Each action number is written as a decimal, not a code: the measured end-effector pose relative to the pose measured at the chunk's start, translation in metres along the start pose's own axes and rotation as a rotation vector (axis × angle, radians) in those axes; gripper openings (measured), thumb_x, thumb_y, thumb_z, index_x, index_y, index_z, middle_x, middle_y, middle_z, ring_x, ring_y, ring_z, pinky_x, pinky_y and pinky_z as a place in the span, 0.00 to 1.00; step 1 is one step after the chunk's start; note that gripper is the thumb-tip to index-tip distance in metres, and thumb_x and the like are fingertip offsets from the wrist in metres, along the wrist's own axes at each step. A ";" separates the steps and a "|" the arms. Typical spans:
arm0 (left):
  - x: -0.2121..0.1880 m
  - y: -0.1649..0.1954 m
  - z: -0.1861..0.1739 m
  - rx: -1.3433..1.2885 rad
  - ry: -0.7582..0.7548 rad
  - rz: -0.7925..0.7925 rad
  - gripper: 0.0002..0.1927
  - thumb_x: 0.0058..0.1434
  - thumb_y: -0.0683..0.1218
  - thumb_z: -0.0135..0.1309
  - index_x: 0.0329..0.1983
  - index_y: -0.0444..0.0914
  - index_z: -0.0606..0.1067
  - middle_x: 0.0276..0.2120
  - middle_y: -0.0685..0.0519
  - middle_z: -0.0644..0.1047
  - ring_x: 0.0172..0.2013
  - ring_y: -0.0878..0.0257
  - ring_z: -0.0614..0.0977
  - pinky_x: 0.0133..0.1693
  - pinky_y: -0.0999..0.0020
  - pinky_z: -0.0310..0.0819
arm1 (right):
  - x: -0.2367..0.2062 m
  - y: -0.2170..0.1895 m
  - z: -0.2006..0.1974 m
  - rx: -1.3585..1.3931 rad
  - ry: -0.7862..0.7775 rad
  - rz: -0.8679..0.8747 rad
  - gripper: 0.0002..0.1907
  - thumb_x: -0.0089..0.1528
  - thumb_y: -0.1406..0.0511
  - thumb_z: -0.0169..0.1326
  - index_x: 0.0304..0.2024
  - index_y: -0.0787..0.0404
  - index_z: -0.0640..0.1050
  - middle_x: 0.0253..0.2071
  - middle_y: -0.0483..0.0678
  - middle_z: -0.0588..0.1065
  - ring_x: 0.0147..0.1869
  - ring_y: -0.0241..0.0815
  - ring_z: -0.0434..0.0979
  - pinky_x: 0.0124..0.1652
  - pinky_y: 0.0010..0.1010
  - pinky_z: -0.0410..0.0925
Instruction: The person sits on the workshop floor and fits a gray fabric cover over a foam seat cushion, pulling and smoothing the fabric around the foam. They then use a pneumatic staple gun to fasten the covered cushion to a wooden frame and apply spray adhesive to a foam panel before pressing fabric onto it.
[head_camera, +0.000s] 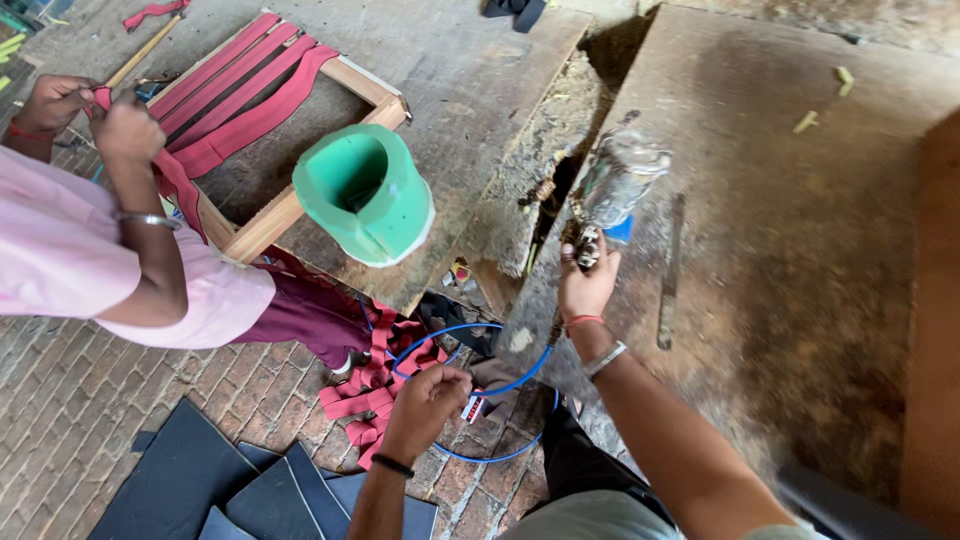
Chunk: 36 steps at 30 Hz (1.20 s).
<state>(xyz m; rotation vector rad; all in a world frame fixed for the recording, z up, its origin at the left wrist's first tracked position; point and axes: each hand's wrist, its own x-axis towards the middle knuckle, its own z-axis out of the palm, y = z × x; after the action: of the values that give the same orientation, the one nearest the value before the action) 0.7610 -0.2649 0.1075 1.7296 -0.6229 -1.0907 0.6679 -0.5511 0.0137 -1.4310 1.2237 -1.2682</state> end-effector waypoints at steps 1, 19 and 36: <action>0.008 -0.002 -0.007 0.031 0.016 -0.020 0.11 0.63 0.46 0.57 0.44 0.34 0.79 0.29 0.53 0.80 0.26 0.69 0.78 0.28 0.73 0.74 | 0.007 0.007 0.023 -0.069 0.012 -0.036 0.32 0.62 0.63 0.66 0.66 0.64 0.72 0.44 0.50 0.66 0.46 0.46 0.72 0.49 0.36 0.68; 0.066 -0.021 -0.057 -0.057 0.038 -0.278 0.09 0.63 0.43 0.59 0.45 0.34 0.78 0.30 0.57 0.78 0.30 0.71 0.77 0.32 0.75 0.72 | 0.008 0.086 0.149 -0.646 -0.016 0.084 0.39 0.62 0.55 0.63 0.72 0.55 0.65 0.45 0.54 0.69 0.48 0.55 0.71 0.48 0.45 0.62; 0.030 -0.047 -0.093 0.160 -0.178 -0.082 0.12 0.63 0.44 0.60 0.46 0.32 0.79 0.29 0.53 0.81 0.29 0.69 0.78 0.31 0.75 0.71 | 0.027 0.086 0.139 -0.689 0.121 0.031 0.37 0.59 0.48 0.64 0.68 0.50 0.70 0.54 0.58 0.68 0.51 0.56 0.75 0.51 0.47 0.70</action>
<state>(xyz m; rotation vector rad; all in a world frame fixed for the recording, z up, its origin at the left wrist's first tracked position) 0.8541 -0.2272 0.0652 1.8205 -0.7736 -1.2928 0.7942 -0.5934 -0.0837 -1.8110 1.8729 -0.9548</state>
